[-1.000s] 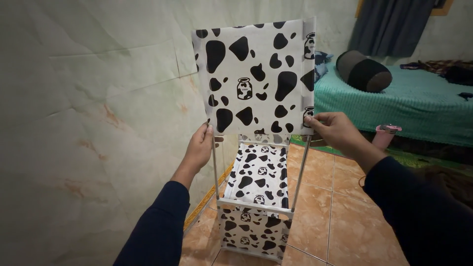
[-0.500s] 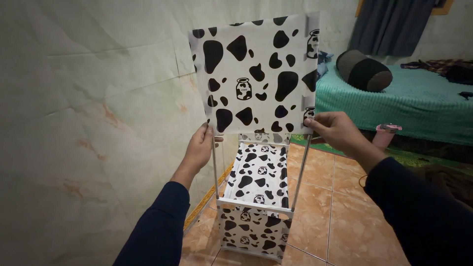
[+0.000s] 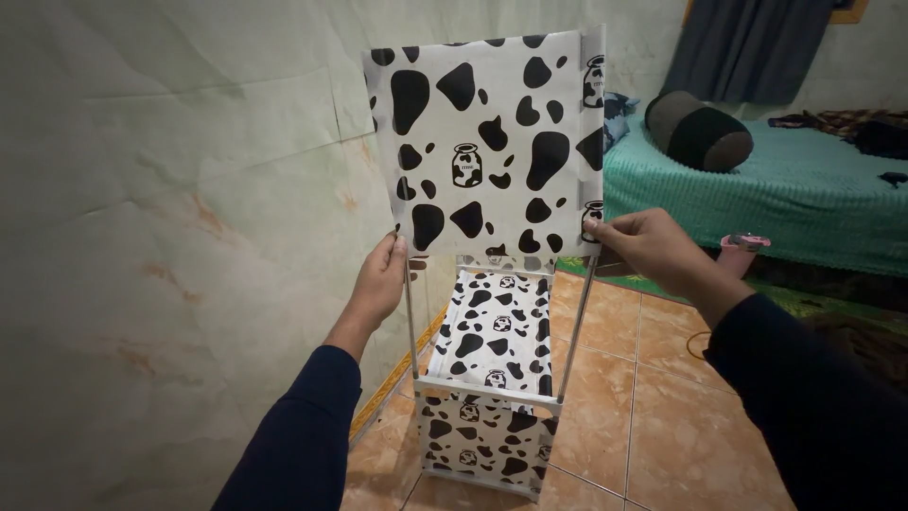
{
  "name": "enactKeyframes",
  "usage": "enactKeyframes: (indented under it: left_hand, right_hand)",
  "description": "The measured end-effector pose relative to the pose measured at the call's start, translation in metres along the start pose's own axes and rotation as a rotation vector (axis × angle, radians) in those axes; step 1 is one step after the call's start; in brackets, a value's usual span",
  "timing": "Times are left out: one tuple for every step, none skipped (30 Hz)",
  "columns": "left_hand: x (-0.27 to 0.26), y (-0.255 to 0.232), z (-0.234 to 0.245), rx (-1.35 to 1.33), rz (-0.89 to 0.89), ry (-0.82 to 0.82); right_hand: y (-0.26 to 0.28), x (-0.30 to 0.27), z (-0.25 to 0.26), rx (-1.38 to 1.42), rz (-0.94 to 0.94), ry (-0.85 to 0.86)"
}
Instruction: The person assembles a two-tier storage shelf by inserting metal rods into white plastic connectors and attaching cow-print fabric panels to form the sides and shelves. The person then stacks the completed unit onto an existing shelf.
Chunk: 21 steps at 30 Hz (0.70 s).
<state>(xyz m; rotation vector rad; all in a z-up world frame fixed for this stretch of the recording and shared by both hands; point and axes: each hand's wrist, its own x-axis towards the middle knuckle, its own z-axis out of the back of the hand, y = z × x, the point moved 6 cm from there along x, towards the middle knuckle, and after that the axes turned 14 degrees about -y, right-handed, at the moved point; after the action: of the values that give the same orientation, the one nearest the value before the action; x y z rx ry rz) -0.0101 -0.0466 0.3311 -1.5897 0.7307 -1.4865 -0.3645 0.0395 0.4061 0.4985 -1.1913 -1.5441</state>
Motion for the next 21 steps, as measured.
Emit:
enactKeyframes:
  left_hand:
    - [0.0,0.001,0.0,-0.004,-0.002,-0.001]
    - [-0.001,0.001,0.0,-0.007,-0.004,-0.002]
    - [0.0,0.002,0.0,-0.011,-0.006,-0.004]
    - [0.0,0.003,-0.001,-0.015,-0.001,-0.006]
    - [0.0,0.004,-0.001,-0.017,0.003,-0.01]
    - [0.001,0.005,-0.001,-0.019,0.008,-0.013]
    - [0.001,0.006,-0.001,-0.024,0.013,-0.018]
    - [0.001,0.007,-0.001,-0.029,0.018,-0.023]
    - [0.002,0.008,-0.001,-0.036,0.022,-0.028]
    - [0.002,0.008,-0.001,-0.039,0.016,-0.019]
    - [0.002,0.008,-0.002,-0.042,0.01,-0.008]
    - [0.002,0.008,-0.002,-0.045,0.004,0.003]
    - [0.002,0.009,-0.003,-0.049,0.016,0.003]
    - [0.002,0.01,-0.003,-0.053,0.027,0.003]
    - [0.002,0.011,-0.003,-0.057,0.039,0.003]
    - [0.002,0.012,-0.002,-0.041,0.037,0.003]
    - [0.001,0.012,-0.002,-0.027,0.035,0.002]
    - [0.001,0.013,-0.002,-0.012,0.033,0.001]
    - [0.001,0.013,-0.002,-0.014,0.023,-0.001]
    - [0.001,0.013,-0.002,-0.017,0.013,-0.003]
    - [0.001,0.013,-0.002,-0.018,0.004,-0.006]
  right_hand:
    - [-0.002,0.001,0.0,-0.005,-0.002,0.0]
    - [-0.004,0.002,-0.001,0.002,0.001,0.0]
    - [-0.005,0.003,-0.001,0.008,0.005,-0.001]
    - [-0.007,0.005,0.0,0.013,0.009,-0.001]
    - [-0.008,0.005,-0.002,-0.014,0.045,0.02]
    - [-0.009,0.006,-0.002,-0.041,0.081,0.041]
    - [-0.01,0.006,-0.002,-0.068,0.116,0.063]
    - [-0.011,0.006,-0.002,-0.088,0.135,0.073]
    - [-0.012,0.006,-0.001,-0.109,0.155,0.083]
    - [-0.012,0.007,-0.001,-0.13,0.175,0.093]
    - [-0.013,0.007,0.0,-0.164,0.175,0.088]
    - [-0.013,0.008,0.002,-0.198,0.176,0.083]
    - [-0.013,0.008,0.002,-0.232,0.175,0.079]
    - [-0.012,0.008,0.004,-0.26,0.175,0.069]
    - [-0.012,0.009,0.005,-0.288,0.175,0.06]
    - [-0.011,0.008,0.005,-0.315,0.175,0.05]
    - [-0.01,0.008,0.005,-0.288,0.167,0.048]
    - [-0.009,0.009,0.005,-0.261,0.159,0.046]
    - [-0.01,0.009,0.005,-0.233,0.15,0.044]
    - [-0.01,0.01,0.005,-0.23,0.148,0.04]
    - [-0.013,0.011,0.003,-0.226,0.145,0.038]
